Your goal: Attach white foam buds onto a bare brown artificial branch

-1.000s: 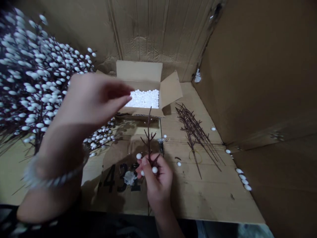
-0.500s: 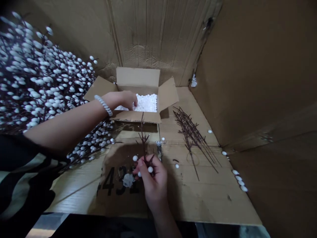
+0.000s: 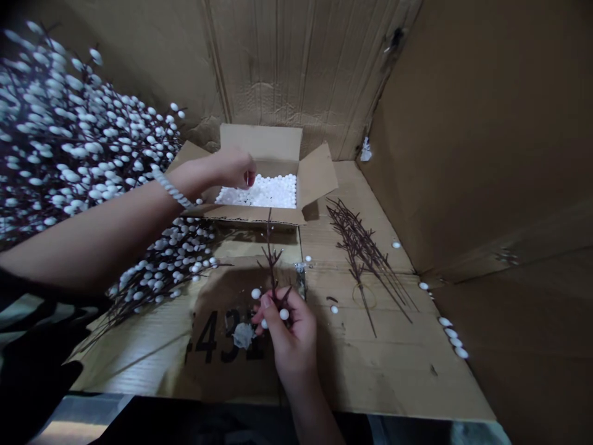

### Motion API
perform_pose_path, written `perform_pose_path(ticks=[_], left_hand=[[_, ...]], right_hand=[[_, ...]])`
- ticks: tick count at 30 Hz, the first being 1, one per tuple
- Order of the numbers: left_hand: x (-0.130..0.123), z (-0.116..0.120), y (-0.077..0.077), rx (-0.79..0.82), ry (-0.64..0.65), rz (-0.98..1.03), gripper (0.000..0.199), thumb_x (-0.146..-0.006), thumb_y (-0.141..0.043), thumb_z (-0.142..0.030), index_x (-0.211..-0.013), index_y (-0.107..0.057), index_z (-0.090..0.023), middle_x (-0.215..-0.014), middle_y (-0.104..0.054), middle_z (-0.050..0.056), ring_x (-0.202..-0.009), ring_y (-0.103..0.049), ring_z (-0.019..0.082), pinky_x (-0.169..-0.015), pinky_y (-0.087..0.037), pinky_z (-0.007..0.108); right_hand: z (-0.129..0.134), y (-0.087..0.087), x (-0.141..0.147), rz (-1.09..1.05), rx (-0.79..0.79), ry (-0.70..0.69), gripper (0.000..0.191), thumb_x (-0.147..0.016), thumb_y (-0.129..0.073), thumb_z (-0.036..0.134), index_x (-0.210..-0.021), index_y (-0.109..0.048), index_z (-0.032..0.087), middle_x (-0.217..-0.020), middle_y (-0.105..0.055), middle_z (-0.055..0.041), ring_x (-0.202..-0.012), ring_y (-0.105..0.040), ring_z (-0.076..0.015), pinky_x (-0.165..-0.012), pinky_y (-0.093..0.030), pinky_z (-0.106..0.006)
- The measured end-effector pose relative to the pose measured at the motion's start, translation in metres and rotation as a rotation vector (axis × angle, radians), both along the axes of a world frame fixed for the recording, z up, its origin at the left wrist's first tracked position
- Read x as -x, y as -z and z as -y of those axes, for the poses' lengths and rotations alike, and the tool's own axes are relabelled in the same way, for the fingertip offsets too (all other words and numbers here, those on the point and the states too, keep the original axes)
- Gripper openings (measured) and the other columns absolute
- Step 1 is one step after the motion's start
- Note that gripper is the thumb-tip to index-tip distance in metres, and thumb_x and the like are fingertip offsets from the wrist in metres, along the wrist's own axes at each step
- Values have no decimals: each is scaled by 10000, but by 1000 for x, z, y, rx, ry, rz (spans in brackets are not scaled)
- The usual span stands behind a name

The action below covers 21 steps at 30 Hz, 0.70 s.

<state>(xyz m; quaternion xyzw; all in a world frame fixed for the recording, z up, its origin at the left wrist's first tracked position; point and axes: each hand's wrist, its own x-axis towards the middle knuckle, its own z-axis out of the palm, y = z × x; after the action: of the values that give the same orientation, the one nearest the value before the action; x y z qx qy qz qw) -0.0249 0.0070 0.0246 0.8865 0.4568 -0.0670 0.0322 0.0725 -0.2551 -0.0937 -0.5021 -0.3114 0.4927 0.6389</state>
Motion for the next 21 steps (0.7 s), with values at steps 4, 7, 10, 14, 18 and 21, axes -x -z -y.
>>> perform_pose_path(ticks=[4, 7, 10, 14, 18, 21], left_hand=[[11, 21, -30, -112, 7, 171, 238, -751, -607, -30, -938, -753, -35, -922, -733, 68, -1049, -650, 284, -963, -413, 369], [21, 58, -50, -230, -5, 359, 235, -811, -580, -90, -982, -729, -28, -917, -722, 43, -979, -666, 234, -949, -429, 349], [34, 107, -52, -240, 8, 590, 188, -844, -600, -142, -968, -718, -64, -969, -724, 34, -892, -687, 172, -887, -484, 309], [51, 162, -16, 138, -30, 1159, 31, -781, -732, -194, -761, -723, -171, -751, -731, -1, -687, -693, 140, -633, -536, 231], [55, 181, 40, 528, -148, 1349, 79, -711, -776, -210, -709, -702, -180, -724, -736, 33, -660, -687, 158, -618, -561, 251], [53, 179, 69, 469, -71, 1023, 84, -805, -653, -215, -785, -711, -158, -774, -753, 53, -669, -682, 146, -618, -530, 232]], right_hand=[[0, 0, 0, -16, 8, 6, 279, -754, -762, 445, -688, -622, 213, -508, -644, 30, -434, -589, -121, -424, -503, -215], [0, -1, 0, -35, 12, 14, 292, -742, -775, 448, -673, -615, 215, -495, -627, 38, -432, -587, -122, -422, -503, -219], [1, -3, 0, -62, 17, 17, 302, -726, -790, 437, -647, -600, 216, -477, -617, 39, -434, -591, -123, -415, -491, -212], [2, -11, 0, -108, 27, 10, 288, -695, -805, 421, -656, -605, 218, -436, -606, 34, -431, -611, -144, -358, -431, -191], [0, -16, -1, -153, 21, -1, 305, -656, -806, 443, -648, -600, 218, -370, -552, 60, -333, -508, -114, -391, -465, -229], [-2, -14, -2, -175, 29, 32, 291, -669, -798, 425, -669, -589, 223, -385, -550, 72, -349, -498, -100, -390, -435, -213]])
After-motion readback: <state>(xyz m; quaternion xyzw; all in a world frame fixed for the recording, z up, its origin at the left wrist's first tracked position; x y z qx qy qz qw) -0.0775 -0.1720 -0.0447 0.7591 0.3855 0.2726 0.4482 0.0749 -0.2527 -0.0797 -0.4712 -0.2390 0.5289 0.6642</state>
